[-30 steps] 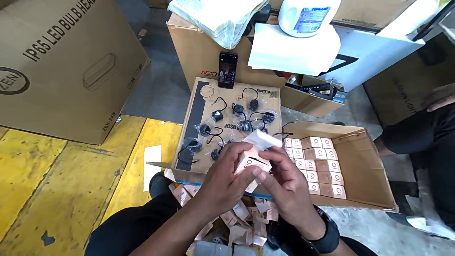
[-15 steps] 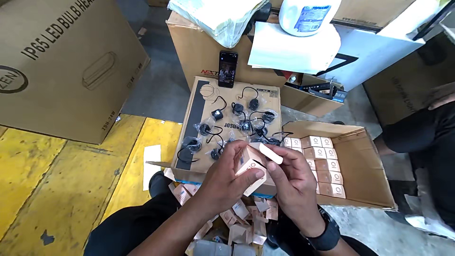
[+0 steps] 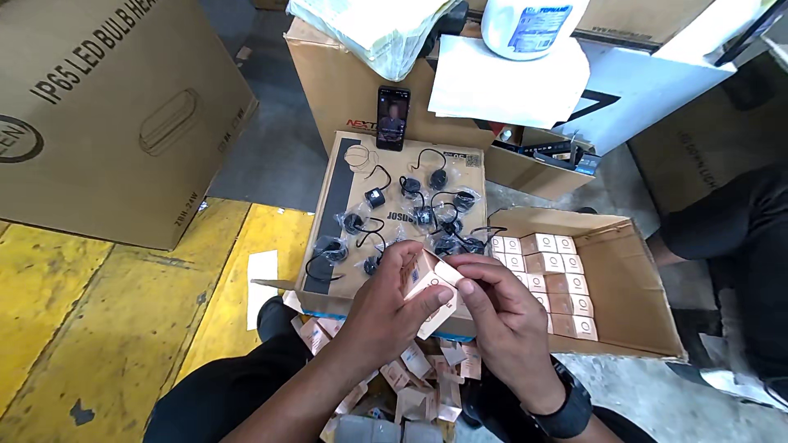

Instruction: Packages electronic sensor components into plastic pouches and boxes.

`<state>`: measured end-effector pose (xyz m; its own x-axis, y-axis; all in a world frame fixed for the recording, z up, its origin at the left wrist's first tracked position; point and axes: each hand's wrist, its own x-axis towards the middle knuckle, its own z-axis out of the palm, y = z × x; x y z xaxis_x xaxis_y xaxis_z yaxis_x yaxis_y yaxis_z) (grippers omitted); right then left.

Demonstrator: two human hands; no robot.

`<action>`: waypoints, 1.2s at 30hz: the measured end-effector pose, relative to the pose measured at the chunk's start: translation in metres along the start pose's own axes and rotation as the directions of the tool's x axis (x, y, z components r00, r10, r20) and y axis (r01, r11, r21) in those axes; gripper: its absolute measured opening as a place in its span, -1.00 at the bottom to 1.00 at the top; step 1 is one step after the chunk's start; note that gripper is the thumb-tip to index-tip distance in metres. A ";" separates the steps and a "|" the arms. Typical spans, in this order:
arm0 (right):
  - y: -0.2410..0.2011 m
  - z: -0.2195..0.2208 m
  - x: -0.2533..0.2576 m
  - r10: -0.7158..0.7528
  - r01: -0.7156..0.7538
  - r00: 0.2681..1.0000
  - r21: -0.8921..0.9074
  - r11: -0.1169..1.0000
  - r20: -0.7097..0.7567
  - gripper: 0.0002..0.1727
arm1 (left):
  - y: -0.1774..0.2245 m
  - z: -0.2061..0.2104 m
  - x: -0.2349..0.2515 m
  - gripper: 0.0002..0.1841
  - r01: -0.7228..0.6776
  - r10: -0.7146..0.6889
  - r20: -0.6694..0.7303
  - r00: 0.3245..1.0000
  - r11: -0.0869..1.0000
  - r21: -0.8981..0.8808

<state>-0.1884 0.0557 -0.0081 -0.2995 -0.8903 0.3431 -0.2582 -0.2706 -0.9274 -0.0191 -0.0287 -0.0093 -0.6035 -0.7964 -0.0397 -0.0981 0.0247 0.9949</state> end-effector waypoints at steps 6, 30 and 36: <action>-0.001 -0.002 -0.003 -0.079 0.100 0.986 -0.145 0.984 0.149 -0.70 | 0.000 -0.001 0.000 -0.27 -0.003 0.002 -0.018 1.000 1.000 -0.017; 0.003 0.008 -0.010 -0.167 0.245 0.959 -0.377 0.893 0.229 -0.75 | 0.001 0.001 0.000 -0.50 0.026 -0.029 -0.020 0.999 0.990 -0.137; -0.002 0.005 -0.005 0.120 -0.116 0.975 -0.033 0.993 0.189 -0.18 | 0.006 -0.001 -0.002 -0.30 -0.069 0.074 0.021 0.997 0.983 -0.172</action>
<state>-0.1820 0.0587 -0.0085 -0.1497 -0.9693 0.1949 -0.2522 -0.1531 -0.9555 -0.0172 -0.0277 -0.0031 -0.6258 -0.7793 0.0323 0.0814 -0.0242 0.9964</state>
